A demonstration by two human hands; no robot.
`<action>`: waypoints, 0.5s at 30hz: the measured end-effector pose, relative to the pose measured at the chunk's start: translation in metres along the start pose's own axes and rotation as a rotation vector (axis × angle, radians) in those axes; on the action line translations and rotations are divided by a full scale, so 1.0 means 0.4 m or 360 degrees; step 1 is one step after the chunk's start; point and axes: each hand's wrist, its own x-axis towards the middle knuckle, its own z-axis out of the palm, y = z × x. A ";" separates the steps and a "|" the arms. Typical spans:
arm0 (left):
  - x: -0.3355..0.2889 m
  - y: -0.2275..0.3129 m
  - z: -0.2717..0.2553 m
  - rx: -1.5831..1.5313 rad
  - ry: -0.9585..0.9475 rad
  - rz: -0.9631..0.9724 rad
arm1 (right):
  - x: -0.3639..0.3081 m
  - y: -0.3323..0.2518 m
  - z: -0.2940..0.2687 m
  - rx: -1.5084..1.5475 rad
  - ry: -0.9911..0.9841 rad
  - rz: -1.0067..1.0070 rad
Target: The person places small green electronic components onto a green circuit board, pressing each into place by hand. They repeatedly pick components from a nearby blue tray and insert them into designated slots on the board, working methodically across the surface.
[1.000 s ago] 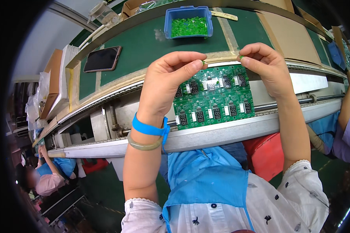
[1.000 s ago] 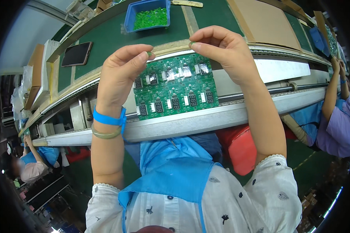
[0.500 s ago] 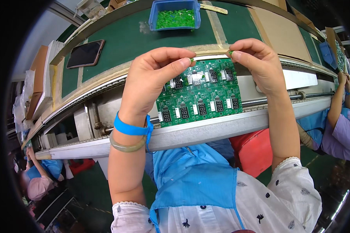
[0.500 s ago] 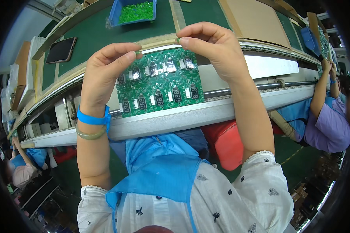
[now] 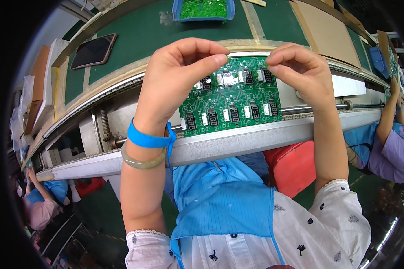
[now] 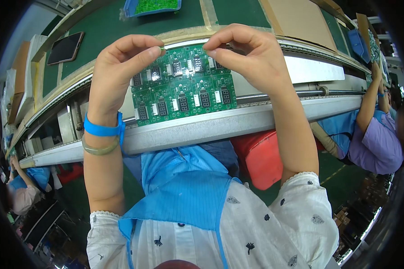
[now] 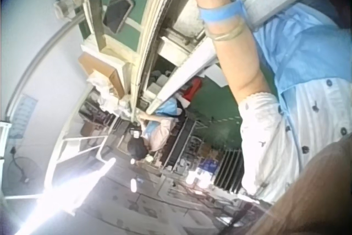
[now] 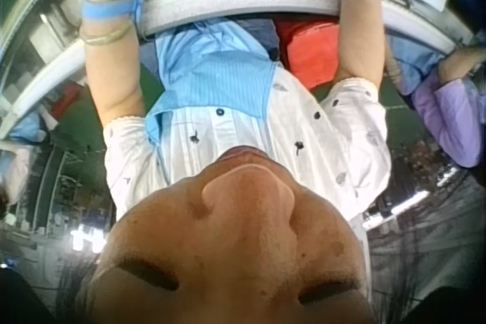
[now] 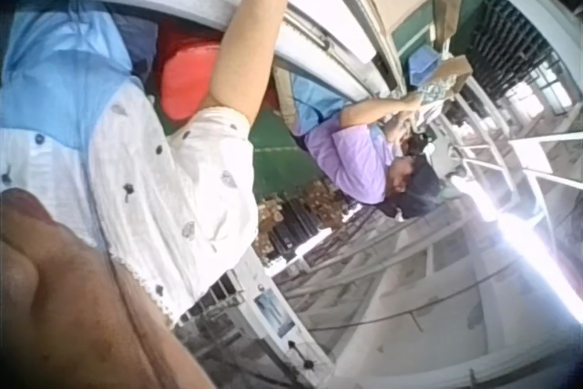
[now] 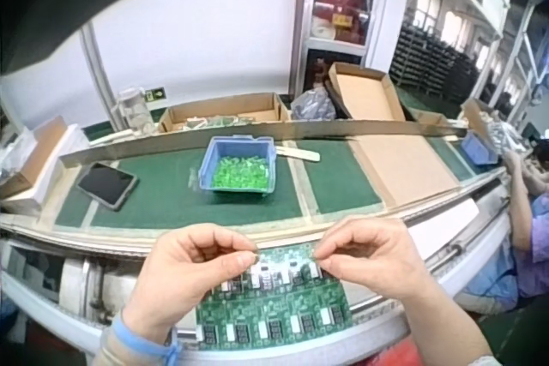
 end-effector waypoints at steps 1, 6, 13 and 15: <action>-0.001 -0.001 0.001 0.0009 0.0001 0.0013 | -0.006 0.000 0.000 -0.0073 0.0005 -0.0012; -0.001 -0.006 0.009 0.0075 -0.0015 0.0043 | -0.032 -0.008 0.007 -0.0577 -0.0016 -0.0120; -0.004 -0.009 0.006 0.0207 -0.0016 0.0085 | -0.026 -0.006 0.034 -0.1039 -0.0038 -0.0428; -0.002 -0.010 0.004 0.0219 -0.0030 0.0068 | -0.025 -0.006 0.036 -0.1127 -0.0059 -0.0458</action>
